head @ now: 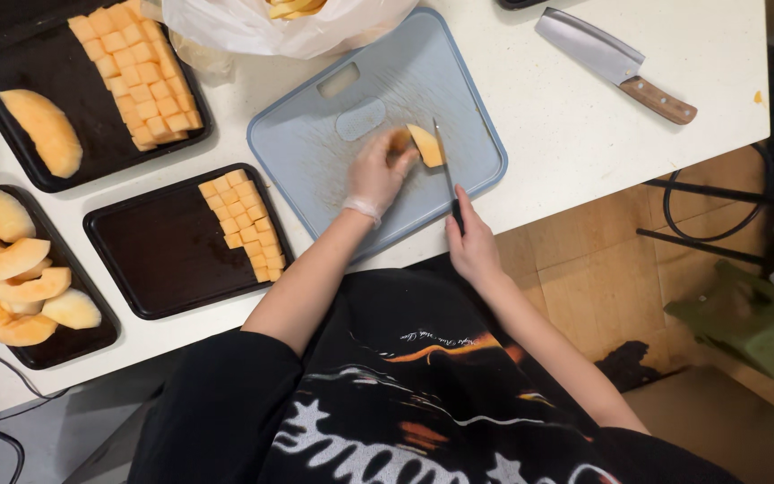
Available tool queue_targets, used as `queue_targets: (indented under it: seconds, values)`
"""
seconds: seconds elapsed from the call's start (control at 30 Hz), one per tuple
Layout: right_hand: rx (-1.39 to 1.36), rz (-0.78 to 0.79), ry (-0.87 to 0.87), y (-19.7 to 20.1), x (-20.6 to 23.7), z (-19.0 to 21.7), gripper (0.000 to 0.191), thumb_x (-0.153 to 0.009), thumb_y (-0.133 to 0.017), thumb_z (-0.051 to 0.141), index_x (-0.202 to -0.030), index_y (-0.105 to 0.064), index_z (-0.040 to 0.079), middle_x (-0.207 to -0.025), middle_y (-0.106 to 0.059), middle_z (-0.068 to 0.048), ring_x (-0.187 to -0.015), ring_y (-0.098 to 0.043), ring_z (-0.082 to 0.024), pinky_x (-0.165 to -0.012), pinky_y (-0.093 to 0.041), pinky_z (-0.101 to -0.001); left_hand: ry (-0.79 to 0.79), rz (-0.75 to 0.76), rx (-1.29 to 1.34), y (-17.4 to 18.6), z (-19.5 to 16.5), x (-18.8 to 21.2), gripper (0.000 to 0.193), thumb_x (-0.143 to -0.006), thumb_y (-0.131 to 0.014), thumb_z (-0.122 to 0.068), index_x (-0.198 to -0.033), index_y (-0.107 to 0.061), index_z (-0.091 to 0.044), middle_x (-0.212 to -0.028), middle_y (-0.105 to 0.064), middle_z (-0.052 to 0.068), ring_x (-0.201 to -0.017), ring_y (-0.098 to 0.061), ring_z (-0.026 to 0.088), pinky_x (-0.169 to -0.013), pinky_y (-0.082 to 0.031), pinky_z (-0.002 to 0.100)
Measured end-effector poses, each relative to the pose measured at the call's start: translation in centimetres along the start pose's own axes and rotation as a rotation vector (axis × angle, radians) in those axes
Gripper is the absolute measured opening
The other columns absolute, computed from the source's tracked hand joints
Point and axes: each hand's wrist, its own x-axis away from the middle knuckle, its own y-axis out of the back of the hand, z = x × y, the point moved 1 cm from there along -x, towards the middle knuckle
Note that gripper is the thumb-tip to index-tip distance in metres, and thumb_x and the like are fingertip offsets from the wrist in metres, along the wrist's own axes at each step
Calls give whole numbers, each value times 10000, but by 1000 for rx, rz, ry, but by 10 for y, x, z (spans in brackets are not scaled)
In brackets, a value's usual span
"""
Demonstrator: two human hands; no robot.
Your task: The person cuts rind off melon wedges on a cutting board, slices the flesh into cubes, and places the cubes onto black trays, dropping rind scraps into a plastic bag. They repeat this for successive wedges, filling trays with cubed melon.
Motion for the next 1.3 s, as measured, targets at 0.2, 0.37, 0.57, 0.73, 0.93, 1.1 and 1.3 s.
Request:
queue_targets:
  seconds: [0.2,0.37,0.57,0.73,0.93,1.1,1.3]
  values:
    - [-71,13,-250,8,8,-5,570,-1023,-544,168,-1570,-411,86,-894,-693,-154,-820,-676,-232,-817,-532,-326,-155,29,-13,-2,-6,-16,459,-936,-720,-168,-1382,-618,-196,-1280,-694,108,-1148,-674,306,-973,-545,392]
    - [-144,-61,-142,9,9,-12,544,-1048,-547,154,-1565,-409,57,-899,-676,-84,-839,-647,-152,-826,-524,-299,-342,168,-86,13,-23,-27,742,-725,-667,-28,-1448,-555,-149,-1473,-530,174,-1293,-509,375,-1059,-458,434]
    - [-213,-45,-180,11,9,-19,544,-1041,-543,149,-1560,-417,46,-862,-652,-54,-817,-622,-120,-802,-516,-269,-378,355,-472,17,-32,-39,418,-761,-826,-262,-1152,-712,-171,-1208,-650,81,-1152,-586,306,-928,-492,457]
    - [-254,-77,-172,17,6,-26,528,-1038,-540,132,-1546,-436,37,-869,-641,-31,-827,-608,-101,-795,-509,-259,-150,187,-350,13,-24,-16,283,-839,-774,-408,-912,-775,-134,-863,-711,101,-840,-674,313,-755,-524,457]
    - [-268,-59,-187,20,2,-29,519,-1036,-531,131,-1541,-452,43,-842,-638,-27,-805,-600,-93,-771,-500,-252,55,184,-275,6,-23,-15,388,-953,-610,-469,-912,-796,-131,-867,-732,138,-808,-690,358,-722,-525,485]
    - [-269,-68,-191,22,1,-29,519,-1036,-536,133,-1541,-450,49,-837,-644,-19,-798,-596,-89,-764,-500,-250,166,248,-286,11,-33,-22,422,-948,-592,-503,-938,-791,-131,-835,-738,150,-802,-697,363,-737,-533,477]
    - [-300,-59,-171,22,2,-29,522,-1036,-530,120,-1548,-451,52,-837,-627,-18,-809,-597,-87,-781,-501,-247,216,242,-271,10,-45,-27,393,-862,-693,-487,-1012,-764,-130,-890,-743,94,-840,-714,295,-760,-553,428]
